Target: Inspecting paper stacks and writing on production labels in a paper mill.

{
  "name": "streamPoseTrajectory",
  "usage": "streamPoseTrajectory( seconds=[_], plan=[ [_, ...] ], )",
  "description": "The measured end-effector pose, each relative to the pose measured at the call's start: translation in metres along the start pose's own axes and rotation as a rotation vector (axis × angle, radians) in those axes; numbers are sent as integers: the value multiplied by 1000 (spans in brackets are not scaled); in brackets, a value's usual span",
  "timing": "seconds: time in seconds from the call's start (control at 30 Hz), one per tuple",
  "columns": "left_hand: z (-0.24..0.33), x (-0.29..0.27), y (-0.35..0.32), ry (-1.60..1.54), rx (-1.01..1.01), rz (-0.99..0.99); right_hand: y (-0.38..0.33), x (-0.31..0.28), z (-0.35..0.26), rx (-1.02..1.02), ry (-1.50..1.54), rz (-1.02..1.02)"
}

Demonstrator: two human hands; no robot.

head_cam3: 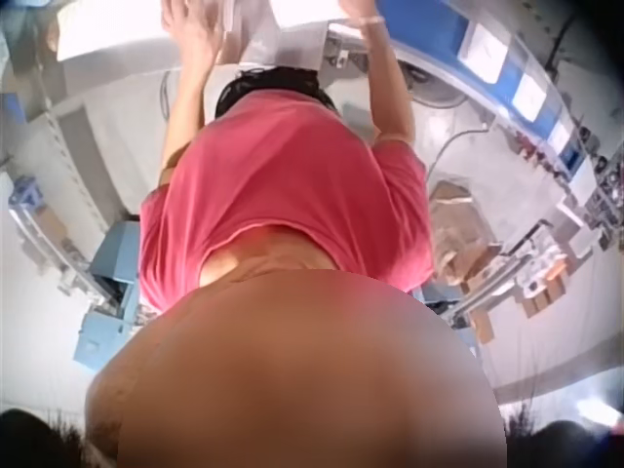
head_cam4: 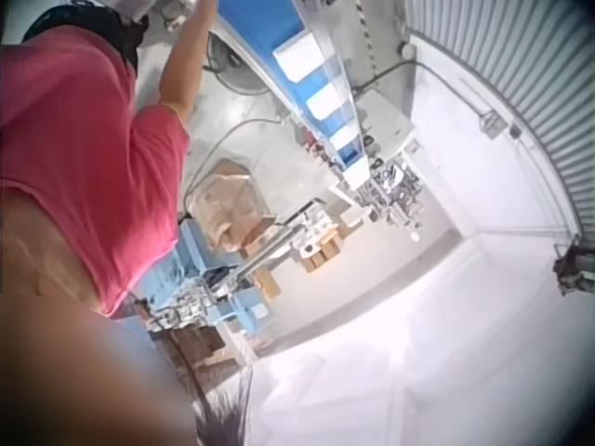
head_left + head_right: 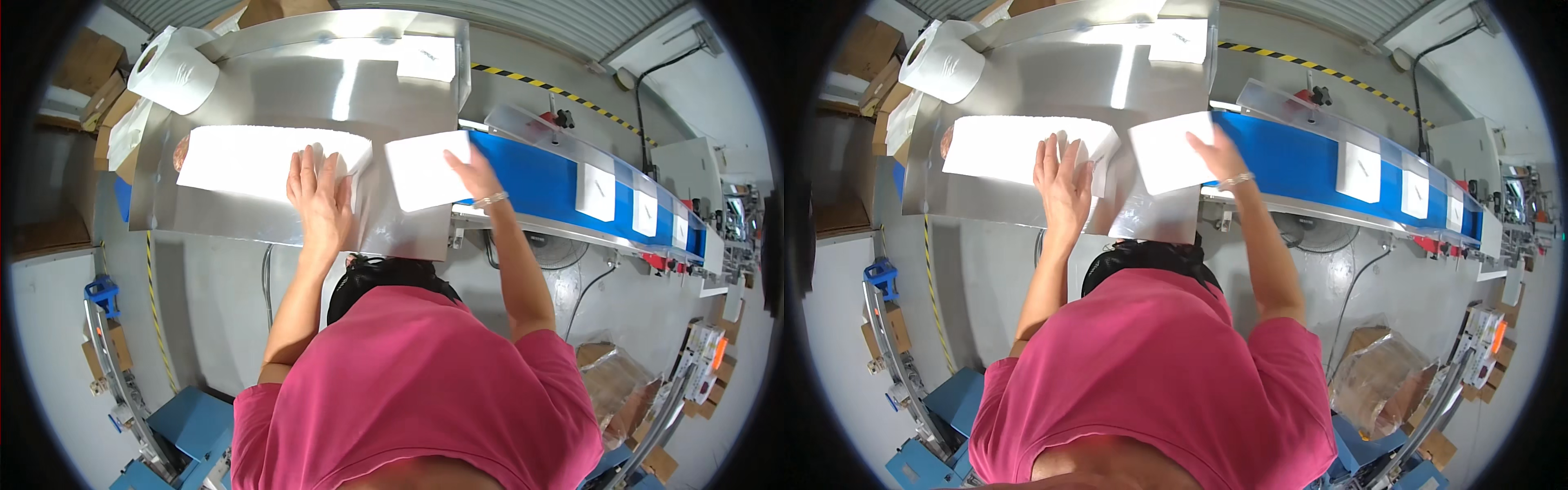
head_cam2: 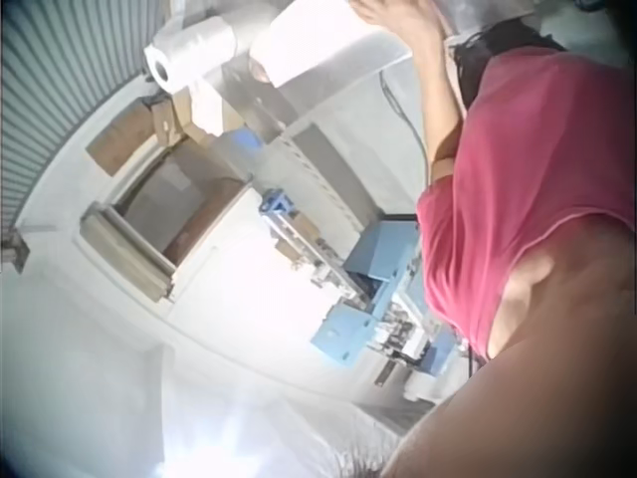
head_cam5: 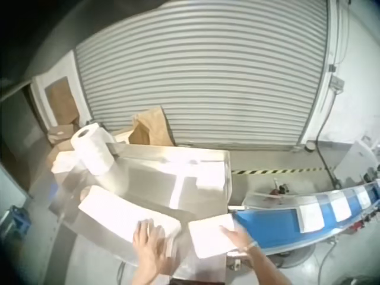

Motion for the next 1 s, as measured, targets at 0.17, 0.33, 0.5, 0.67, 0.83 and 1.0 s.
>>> streamPoseTrajectory(
  seconds=[0.17,0.33,0.5,0.67,0.83,1.0],
  plan=[
    [2,-2,0,-8,53,43,14,-123,20,77,-665,521],
    [1,-2,0,-27,-7,19,-3,-109,-19,-544,-1186,899],
    [0,-3,2,-13,11,-44,-16,49,-80,-499,-354,-173],
    [-1,-8,9,-33,-7,-57,-4,89,-48,-332,-207,-392],
    [-23,-6,4,-4,5,-26,6,-11,-7,-10,-475,92],
    [-17,-6,6,-33,40,40,12,-126,16,68,-695,540]
  ],
)
Point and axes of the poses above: each hand's wrist, its own y-axis towards the middle knuckle, its own x-axis out of the palm, z = x × y, the point moved 4 cm from there along y, towards the middle knuckle, and after that the axes turned 15 degrees about z, right-handed, at the moved point
